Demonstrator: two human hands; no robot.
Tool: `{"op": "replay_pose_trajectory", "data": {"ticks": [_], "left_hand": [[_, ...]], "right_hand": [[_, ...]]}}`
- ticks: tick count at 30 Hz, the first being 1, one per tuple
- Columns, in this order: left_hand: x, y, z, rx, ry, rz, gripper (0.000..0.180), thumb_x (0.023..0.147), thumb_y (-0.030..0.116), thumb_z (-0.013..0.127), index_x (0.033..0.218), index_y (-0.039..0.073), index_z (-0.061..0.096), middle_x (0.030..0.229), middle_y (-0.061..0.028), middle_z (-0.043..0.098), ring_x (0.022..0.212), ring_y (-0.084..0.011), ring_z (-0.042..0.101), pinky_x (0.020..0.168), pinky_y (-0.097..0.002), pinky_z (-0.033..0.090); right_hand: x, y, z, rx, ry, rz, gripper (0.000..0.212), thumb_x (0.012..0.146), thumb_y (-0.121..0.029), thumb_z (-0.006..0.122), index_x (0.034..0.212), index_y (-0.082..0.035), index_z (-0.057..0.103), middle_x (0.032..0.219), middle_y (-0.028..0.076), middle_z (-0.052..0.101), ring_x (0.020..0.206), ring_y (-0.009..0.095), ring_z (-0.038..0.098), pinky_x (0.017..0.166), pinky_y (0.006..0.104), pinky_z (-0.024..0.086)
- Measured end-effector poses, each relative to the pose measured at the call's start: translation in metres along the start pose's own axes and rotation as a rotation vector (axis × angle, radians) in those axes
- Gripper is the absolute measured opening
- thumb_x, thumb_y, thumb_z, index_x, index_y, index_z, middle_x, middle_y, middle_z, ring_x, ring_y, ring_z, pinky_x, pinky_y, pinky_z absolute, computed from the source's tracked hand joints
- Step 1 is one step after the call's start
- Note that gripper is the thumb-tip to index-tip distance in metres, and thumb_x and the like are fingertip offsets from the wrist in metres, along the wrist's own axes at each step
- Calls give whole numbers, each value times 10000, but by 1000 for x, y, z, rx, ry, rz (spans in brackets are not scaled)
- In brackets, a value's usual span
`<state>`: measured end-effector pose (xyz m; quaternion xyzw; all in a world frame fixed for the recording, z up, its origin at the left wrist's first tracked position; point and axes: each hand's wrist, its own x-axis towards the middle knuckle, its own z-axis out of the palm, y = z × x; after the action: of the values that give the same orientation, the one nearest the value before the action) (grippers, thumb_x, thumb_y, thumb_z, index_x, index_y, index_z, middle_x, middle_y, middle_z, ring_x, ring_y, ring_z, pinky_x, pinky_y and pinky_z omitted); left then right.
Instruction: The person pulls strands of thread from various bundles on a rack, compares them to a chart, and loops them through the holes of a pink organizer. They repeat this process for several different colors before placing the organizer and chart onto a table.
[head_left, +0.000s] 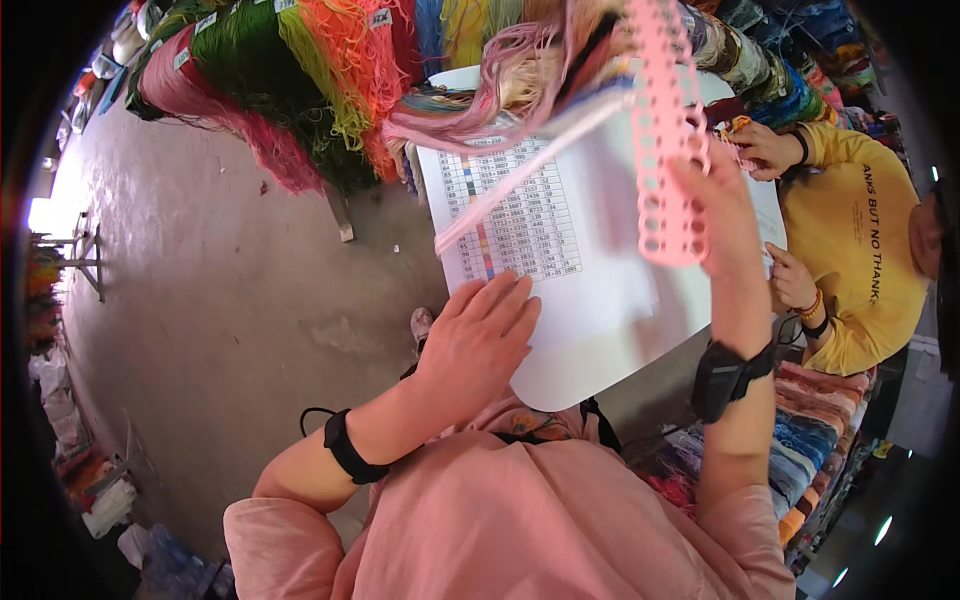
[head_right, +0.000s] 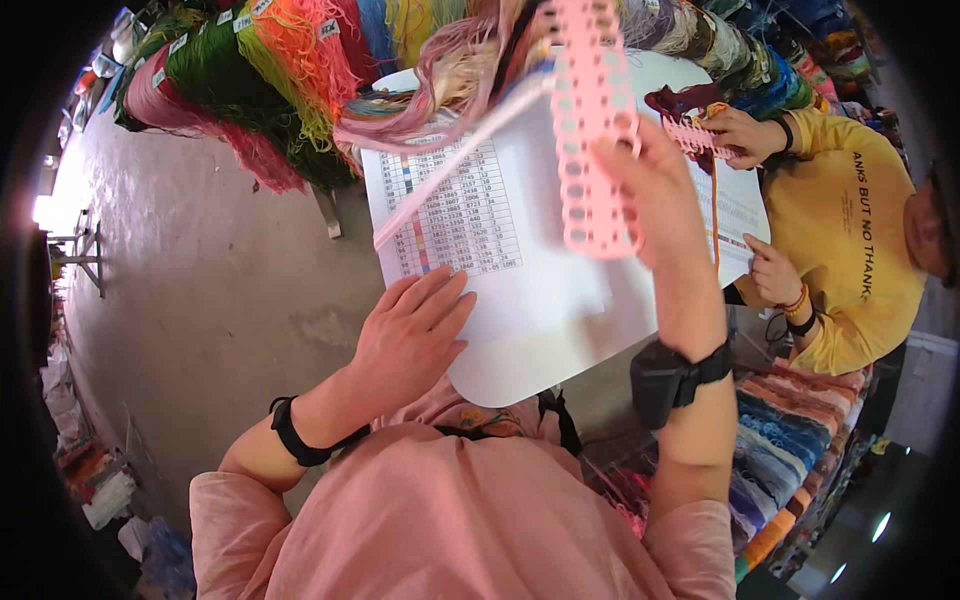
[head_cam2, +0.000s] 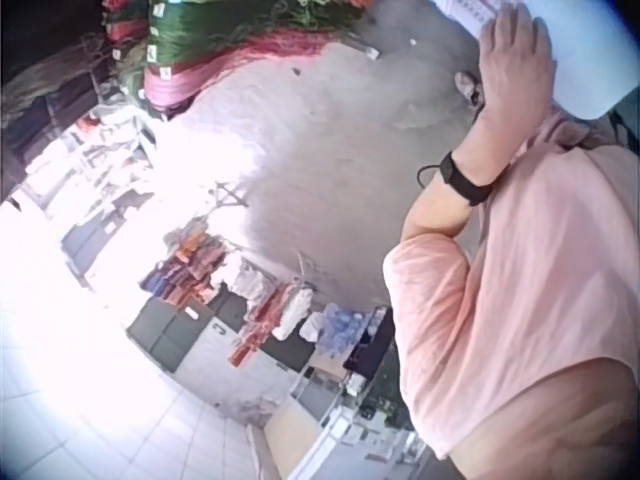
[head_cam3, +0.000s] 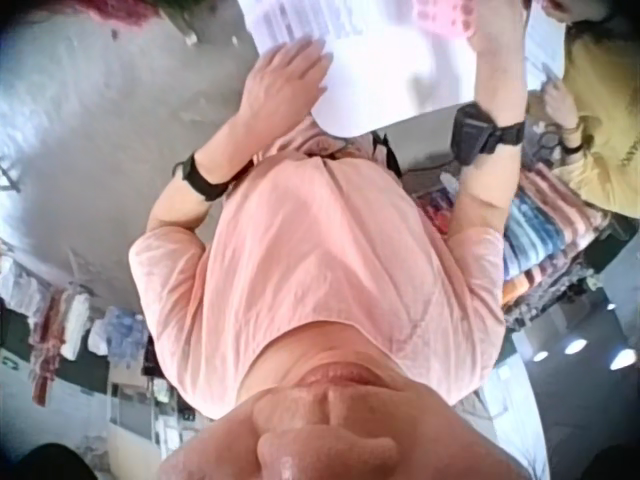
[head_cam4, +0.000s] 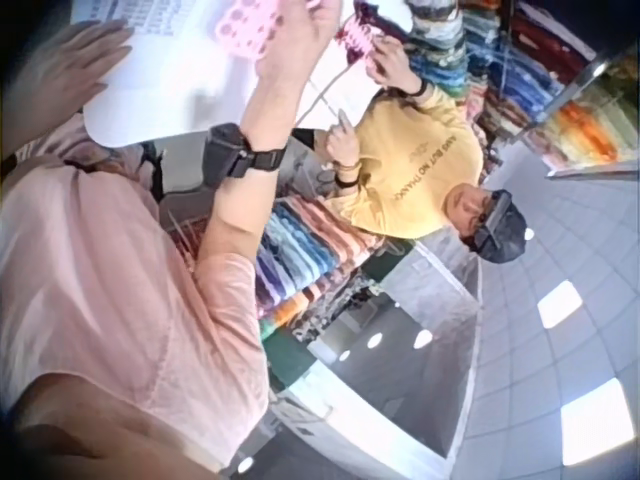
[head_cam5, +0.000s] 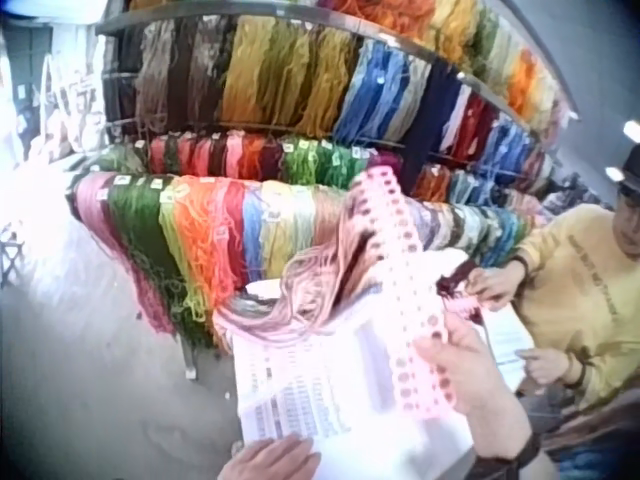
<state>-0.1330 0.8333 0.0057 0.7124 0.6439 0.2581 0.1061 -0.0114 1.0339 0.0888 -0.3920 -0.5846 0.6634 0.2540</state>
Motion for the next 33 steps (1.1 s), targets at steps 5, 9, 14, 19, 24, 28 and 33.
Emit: {"op": "replay_pose_trajectory", "data": {"ticks": [5,9,14,19,24,28,33], "left_hand": [[-2,3,-1,-43,28,-30,453,568,140,647,989,46,509,1088,-78,468,1036,-224,418,856,-347,339],[4,4,-2,-70,25,-20,438,564,133,648,973,45,516,1066,-72,484,1024,-222,429,851,-347,347],[6,-5,-8,-117,6,-22,423,568,124,643,961,36,516,1028,-71,503,994,-222,446,814,-338,377],[19,-23,-7,-44,14,-112,438,584,107,631,981,-8,487,1060,-91,473,896,-243,470,748,-332,407],[41,-31,-16,23,32,-234,505,612,119,625,1040,-64,428,1110,-145,424,883,-273,472,752,-327,407],[48,-34,-18,-18,-70,-244,526,636,145,623,1060,-87,413,1136,-179,400,928,-307,461,787,-332,396],[49,-31,-19,0,-93,-220,523,646,158,620,1056,-95,416,1153,-194,387,930,-318,463,794,-336,393]], "right_hand": [[52,-47,19,-519,-306,-218,217,782,-147,502,952,-15,471,759,49,564,603,110,555,515,241,468],[52,-103,75,-206,-64,-279,147,809,-104,437,885,9,493,622,46,523,452,99,481,409,209,418],[82,-64,48,-221,-256,-32,223,791,-163,482,956,-14,464,749,61,559,596,122,549,506,257,471],[54,8,24,-69,-44,55,171,797,-137,456,918,-21,490,746,67,574,584,124,565,484,245,469],[27,31,6,131,-27,113,158,797,-107,452,924,-19,484,745,53,573,580,95,557,495,213,459],[13,43,-2,173,39,129,146,793,-97,451,910,-18,487,753,48,571,582,84,555,494,203,455],[-8,61,-4,269,78,184,143,805,-118,453,901,-16,478,763,64,564,595,107,553,517,230,460]]}}
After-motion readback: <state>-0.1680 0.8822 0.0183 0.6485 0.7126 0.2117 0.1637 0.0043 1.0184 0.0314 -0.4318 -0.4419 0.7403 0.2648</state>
